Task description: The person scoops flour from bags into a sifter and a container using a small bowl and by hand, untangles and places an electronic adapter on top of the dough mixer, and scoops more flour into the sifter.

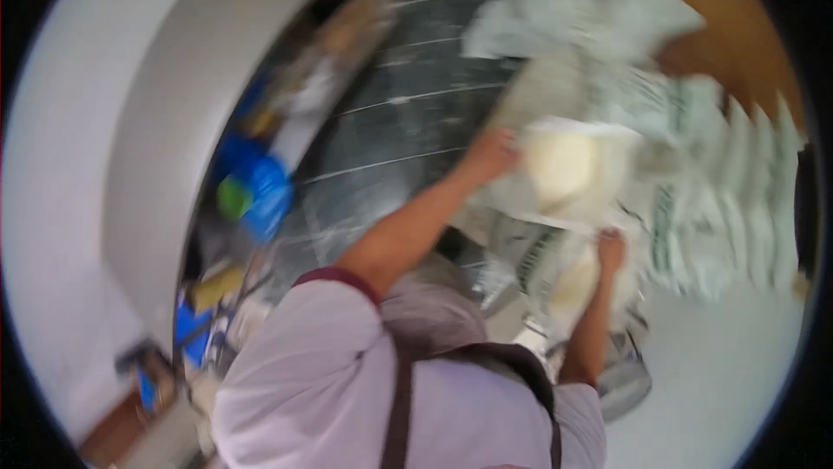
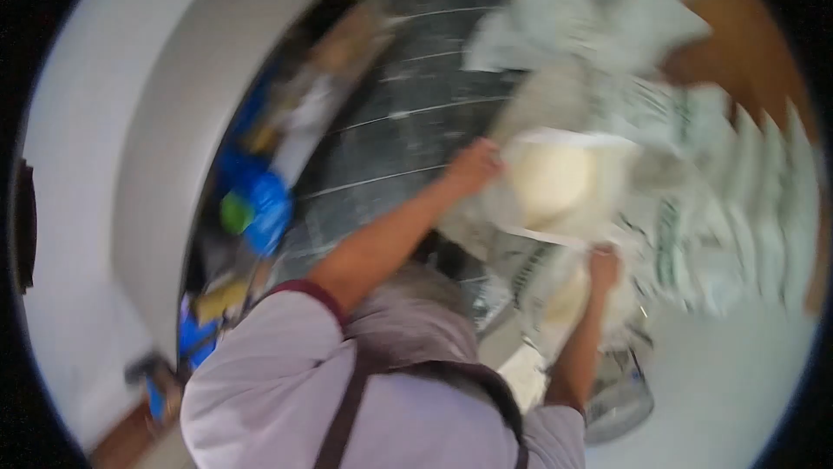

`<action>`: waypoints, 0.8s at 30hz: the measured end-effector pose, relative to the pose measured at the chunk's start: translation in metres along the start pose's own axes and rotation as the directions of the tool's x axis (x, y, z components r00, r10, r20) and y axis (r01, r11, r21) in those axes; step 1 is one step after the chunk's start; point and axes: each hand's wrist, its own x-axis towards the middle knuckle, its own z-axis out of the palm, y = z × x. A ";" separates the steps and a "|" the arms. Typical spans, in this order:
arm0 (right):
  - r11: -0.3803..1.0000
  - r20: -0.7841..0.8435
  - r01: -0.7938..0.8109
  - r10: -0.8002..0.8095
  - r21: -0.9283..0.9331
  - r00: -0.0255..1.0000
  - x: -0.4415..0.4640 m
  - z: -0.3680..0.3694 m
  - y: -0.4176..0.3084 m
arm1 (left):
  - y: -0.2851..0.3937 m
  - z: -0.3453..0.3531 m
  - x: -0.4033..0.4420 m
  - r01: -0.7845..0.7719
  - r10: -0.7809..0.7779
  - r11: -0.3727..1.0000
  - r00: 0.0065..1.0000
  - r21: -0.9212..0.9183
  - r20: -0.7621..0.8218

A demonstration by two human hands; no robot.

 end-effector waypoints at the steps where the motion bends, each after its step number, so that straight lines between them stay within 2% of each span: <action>1: 0.996 0.251 -0.031 0.052 -0.088 0.967 0.015 -0.061 -0.050 | -0.010 -0.010 -0.024 -0.031 0.030 1.000 0.995 -0.002 -0.098; 2: 0.998 -0.023 -0.051 0.050 -0.039 0.998 0.023 -0.045 -0.049 | -0.031 -0.018 -0.045 0.065 -0.061 0.997 0.993 0.035 -0.105; 3: 0.999 -0.039 0.021 -0.020 0.032 0.999 0.031 -0.048 -0.061 | -0.059 -0.044 -0.085 0.145 -0.131 0.987 0.974 0.066 -0.183; 5: 0.989 0.067 0.014 -0.024 0.147 0.997 0.041 -0.047 -0.051 | -0.114 -0.073 -0.145 0.236 -0.185 0.966 0.913 0.101 -0.363; 6: 0.978 0.076 0.013 -0.029 0.210 0.997 0.041 -0.054 -0.048 | -0.176 -0.093 -0.172 0.412 -0.395 0.911 0.864 -0.014 -0.311; 7: 0.961 0.066 -0.002 -0.017 0.275 0.998 0.036 -0.054 -0.043 | -0.270 -0.111 -0.205 0.365 -0.379 0.924 0.839 -0.114 -0.390; 8: 0.939 0.056 -0.021 0.002 0.344 0.998 0.031 -0.048 -0.035 | -0.270 -0.151 -0.247 0.634 -0.616 0.764 0.660 -0.121 -0.431; 9: 0.920 0.004 -0.114 0.121 0.375 0.993 0.018 -0.058 -0.040 | -0.310 -0.173 -0.289 0.551 -0.701 0.708 0.474 -0.442 -0.532; 10: 0.888 -0.042 -0.209 0.247 0.411 0.968 0.001 -0.065 -0.043 | -0.340 -0.212 -0.332 0.485 -0.743 0.668 0.478 -0.564 -0.469; 11: 0.885 -0.134 -0.181 0.261 0.430 0.956 -0.016 -0.070 -0.037 | -0.377 -0.249 -0.345 0.900 -0.853 0.367 0.225 -0.236 -0.471; 12: 0.882 -0.226 -0.156 0.279 0.444 0.933 -0.032 -0.073 -0.037 | -0.376 -0.275 -0.365 0.558 -0.889 0.419 0.094 -0.717 -0.447; 13: 0.887 -0.231 -0.171 0.290 0.429 0.929 -0.051 -0.081 -0.053 | -0.376 -0.299 -0.380 0.017 -0.939 0.345 0.002 -0.939 -0.345; 15: 0.851 -0.298 -0.089 0.277 0.518 0.914 -0.102 -0.109 -0.104 | -0.419 -0.347 -0.386 0.096 -0.922 0.370 -0.084 -0.924 -0.378; 16: 0.856 -0.304 -0.106 0.293 0.506 0.906 -0.123 -0.109 -0.129 | -0.437 -0.371 -0.384 0.113 -0.927 0.361 -0.066 -0.926 -0.370; 18: 0.916 -0.310 0.031 0.104 0.400 0.945 -0.159 -0.103 -0.169 | -0.472 -0.406 -0.376 -0.180 -0.994 0.108 -0.019 -0.978 -0.106; 19: 0.913 -0.247 0.055 0.051 0.405 0.968 -0.174 -0.085 -0.182 | -0.482 -0.420 -0.369 -0.153 -0.996 0.083 -0.018 -0.985 -0.082; 20: 0.910 -0.177 0.074 -0.001 0.408 0.984 -0.192 -0.071 -0.192 | -0.484 -0.432 -0.362 -0.253 -0.989 0.093 0.085 -0.963 -0.118; 21: 0.908 0.081 -0.081 0.052 0.412 0.995 -0.207 -0.078 -0.225 | -0.496 -0.437 -0.358 -0.357 -0.971 0.085 0.179 -0.930 -0.157; 23: 0.882 0.134 -0.022 -0.047 0.470 0.990 -0.236 -0.047 -0.247 | -0.561 -0.449 -0.366 -0.417 -0.964 0.076 0.202 -0.906 -0.174; 24: 0.908 0.334 -0.126 -0.016 0.400 0.942 -0.243 -0.064 -0.287 | -0.580 -0.455 -0.365 -0.404 -0.970 0.057 0.195 -0.913 -0.147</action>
